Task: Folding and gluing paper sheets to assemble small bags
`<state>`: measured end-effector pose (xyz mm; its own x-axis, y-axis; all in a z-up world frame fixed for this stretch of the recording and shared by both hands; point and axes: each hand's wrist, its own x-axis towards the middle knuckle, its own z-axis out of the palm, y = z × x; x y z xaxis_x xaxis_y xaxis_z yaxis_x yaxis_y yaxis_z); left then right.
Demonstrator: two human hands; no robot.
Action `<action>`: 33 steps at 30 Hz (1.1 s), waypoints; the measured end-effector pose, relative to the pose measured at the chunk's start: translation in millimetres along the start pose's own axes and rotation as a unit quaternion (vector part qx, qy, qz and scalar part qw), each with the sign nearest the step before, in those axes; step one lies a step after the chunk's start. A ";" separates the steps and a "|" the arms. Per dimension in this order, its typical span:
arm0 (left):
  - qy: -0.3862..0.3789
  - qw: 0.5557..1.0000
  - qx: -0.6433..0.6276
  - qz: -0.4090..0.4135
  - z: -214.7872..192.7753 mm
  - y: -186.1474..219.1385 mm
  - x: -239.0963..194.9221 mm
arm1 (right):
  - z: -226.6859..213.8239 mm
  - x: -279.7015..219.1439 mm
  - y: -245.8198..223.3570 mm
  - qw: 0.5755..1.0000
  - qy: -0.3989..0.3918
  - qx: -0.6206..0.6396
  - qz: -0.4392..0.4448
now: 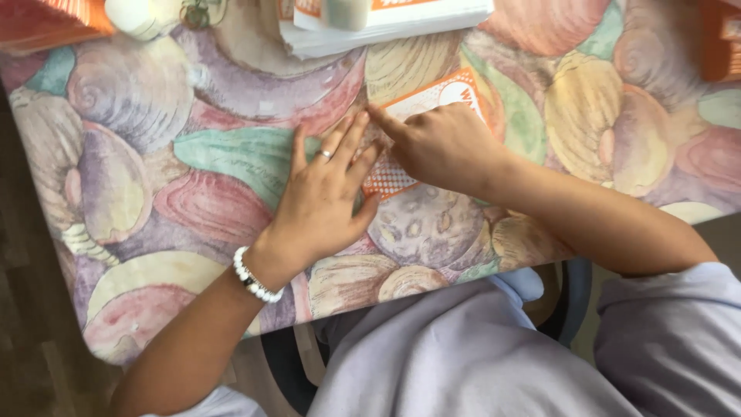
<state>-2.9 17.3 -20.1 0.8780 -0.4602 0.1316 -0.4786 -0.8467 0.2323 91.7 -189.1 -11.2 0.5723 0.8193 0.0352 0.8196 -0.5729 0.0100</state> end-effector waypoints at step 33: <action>-0.039 0.672 -0.709 -0.209 4.8 13.8 115.9 | -30.9 -104.6 71.6 0.938 0.337 -0.077 0.043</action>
<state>92.3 -48.9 -6.2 0.9082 -0.3212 -0.2685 0.3356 0.1751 0.9256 89.6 -316.5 16.7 0.4460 0.5994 0.6647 0.7276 -0.6753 0.1207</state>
